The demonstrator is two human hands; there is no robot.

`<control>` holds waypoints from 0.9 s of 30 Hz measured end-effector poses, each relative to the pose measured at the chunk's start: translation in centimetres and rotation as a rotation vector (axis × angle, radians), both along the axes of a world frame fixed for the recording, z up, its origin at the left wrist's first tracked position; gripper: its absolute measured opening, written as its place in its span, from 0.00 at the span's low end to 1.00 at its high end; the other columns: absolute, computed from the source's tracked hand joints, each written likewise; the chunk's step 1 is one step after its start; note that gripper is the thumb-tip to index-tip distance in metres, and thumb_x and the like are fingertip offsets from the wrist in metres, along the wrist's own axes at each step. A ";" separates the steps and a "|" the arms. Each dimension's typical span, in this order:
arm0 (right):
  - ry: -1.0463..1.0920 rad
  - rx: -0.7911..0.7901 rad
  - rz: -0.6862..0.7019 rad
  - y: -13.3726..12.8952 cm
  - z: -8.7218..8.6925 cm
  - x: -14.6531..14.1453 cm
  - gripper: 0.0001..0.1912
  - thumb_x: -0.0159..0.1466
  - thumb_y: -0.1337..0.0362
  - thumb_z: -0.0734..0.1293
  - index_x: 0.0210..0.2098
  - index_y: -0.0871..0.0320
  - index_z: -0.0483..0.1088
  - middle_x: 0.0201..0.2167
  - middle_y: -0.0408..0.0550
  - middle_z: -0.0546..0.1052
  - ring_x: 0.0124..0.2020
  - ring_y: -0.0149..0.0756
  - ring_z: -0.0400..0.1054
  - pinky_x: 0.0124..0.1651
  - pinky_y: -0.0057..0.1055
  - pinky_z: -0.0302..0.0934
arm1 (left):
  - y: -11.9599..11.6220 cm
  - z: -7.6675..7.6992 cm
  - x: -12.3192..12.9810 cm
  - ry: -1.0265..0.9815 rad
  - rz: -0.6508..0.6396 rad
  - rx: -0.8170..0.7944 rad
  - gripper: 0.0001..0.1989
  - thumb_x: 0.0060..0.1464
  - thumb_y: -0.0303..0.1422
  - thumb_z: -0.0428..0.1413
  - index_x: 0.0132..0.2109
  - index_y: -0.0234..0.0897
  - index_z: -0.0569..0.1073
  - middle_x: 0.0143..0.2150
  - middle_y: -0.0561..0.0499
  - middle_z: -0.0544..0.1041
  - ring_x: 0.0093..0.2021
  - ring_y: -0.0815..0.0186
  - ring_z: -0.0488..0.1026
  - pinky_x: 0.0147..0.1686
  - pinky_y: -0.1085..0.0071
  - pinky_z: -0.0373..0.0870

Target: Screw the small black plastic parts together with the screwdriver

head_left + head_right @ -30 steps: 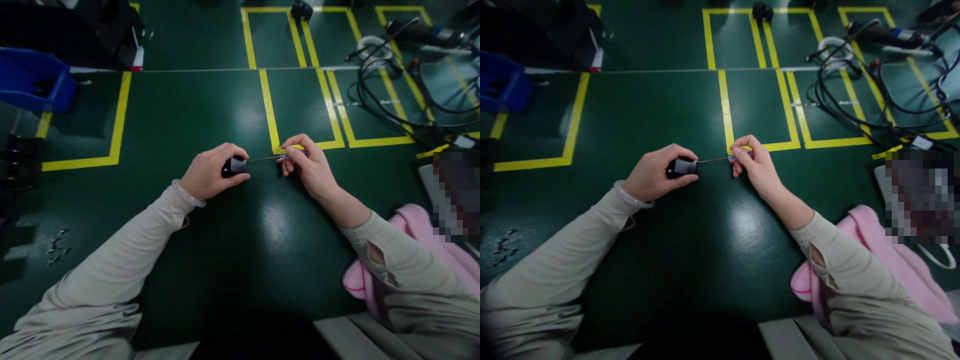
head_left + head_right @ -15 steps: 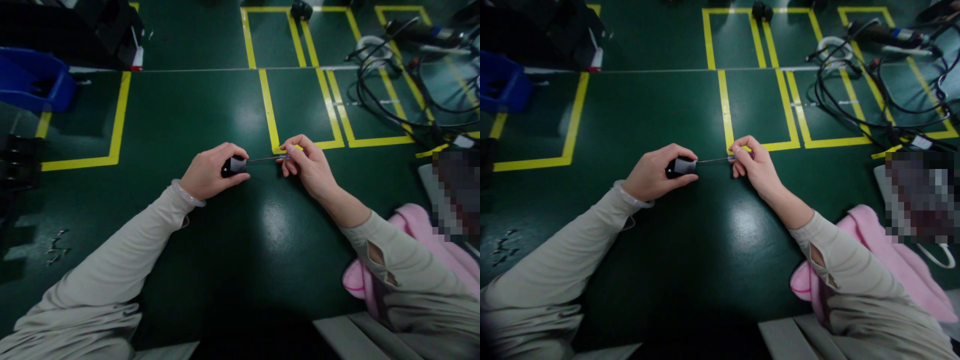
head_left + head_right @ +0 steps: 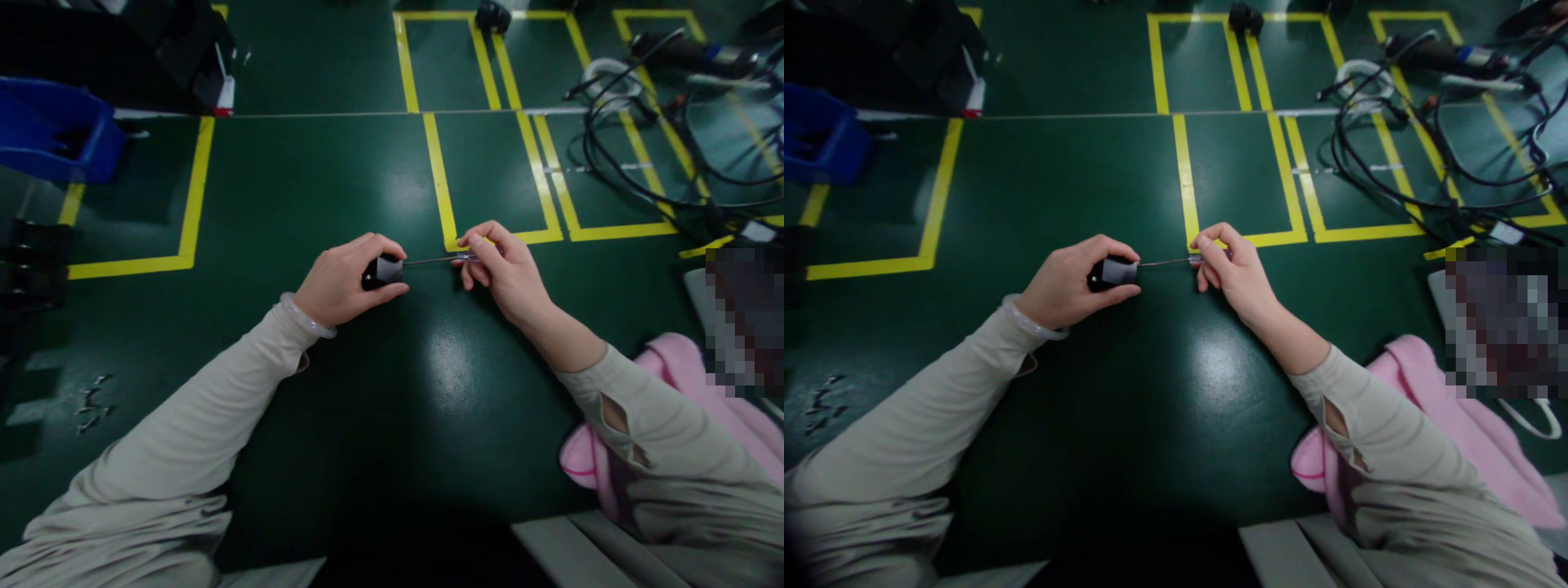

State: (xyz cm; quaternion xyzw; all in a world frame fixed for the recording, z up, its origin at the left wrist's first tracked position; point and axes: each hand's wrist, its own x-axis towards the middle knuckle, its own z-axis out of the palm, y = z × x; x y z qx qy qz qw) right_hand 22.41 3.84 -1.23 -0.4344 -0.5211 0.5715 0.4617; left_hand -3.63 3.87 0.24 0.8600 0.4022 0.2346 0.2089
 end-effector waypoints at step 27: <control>-0.023 0.000 -0.004 -0.1 0.1 0.0 0.16 0.66 0.48 0.72 0.37 0.53 0.68 0.13 0.29 0.59 0.16 0.28 0.62 0.28 0.29 0.64 | 0.0 0.2 0.0 0.013 0.008 -0.031 0.19 0.61 0.46 0.59 0.51 0.37 0.73 0.49 0.45 0.79 0.47 0.58 0.78 0.48 0.63 0.72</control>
